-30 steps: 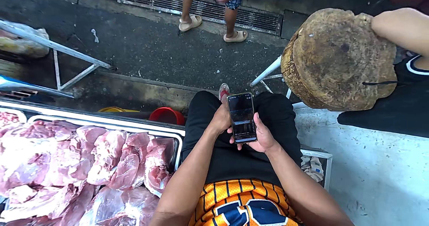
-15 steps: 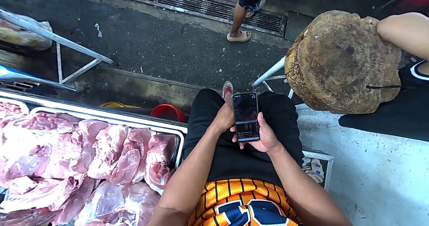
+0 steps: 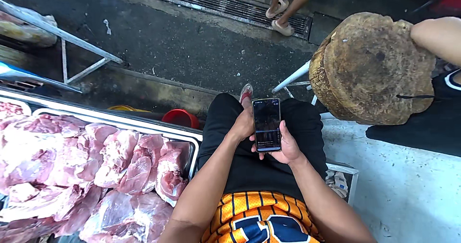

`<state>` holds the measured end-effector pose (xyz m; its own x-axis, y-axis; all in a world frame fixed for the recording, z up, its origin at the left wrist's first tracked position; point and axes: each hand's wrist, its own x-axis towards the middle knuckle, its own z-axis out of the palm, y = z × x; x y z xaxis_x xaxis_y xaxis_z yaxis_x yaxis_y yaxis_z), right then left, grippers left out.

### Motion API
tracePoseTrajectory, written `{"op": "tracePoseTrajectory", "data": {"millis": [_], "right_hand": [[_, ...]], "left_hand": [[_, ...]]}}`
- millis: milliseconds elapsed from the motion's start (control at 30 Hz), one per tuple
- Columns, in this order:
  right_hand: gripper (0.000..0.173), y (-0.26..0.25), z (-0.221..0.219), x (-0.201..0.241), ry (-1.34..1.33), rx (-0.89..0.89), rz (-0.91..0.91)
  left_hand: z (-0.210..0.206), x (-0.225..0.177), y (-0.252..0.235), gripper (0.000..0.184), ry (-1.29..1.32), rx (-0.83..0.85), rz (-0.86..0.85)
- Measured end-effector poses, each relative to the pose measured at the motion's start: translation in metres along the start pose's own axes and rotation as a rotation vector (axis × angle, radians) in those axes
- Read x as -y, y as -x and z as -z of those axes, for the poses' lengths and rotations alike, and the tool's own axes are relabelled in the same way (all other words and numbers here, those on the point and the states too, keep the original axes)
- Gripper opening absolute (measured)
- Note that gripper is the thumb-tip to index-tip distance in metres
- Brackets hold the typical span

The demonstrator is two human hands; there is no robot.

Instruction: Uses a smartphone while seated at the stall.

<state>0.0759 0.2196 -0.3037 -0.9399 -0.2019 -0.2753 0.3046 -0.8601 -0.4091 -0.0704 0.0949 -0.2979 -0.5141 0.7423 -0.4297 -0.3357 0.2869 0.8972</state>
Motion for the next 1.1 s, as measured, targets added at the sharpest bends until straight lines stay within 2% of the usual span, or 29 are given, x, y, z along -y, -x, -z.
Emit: {"op": "tracePoseTrajectory", "data": {"millis": [1100], "right_hand": [[0.081, -0.0005, 0.0002, 0.0004, 0.003, 0.001, -0.005]], "left_hand": [[0.0010, 0.0030, -0.0017, 0.021, 0.003, 0.003, -0.023]]}}
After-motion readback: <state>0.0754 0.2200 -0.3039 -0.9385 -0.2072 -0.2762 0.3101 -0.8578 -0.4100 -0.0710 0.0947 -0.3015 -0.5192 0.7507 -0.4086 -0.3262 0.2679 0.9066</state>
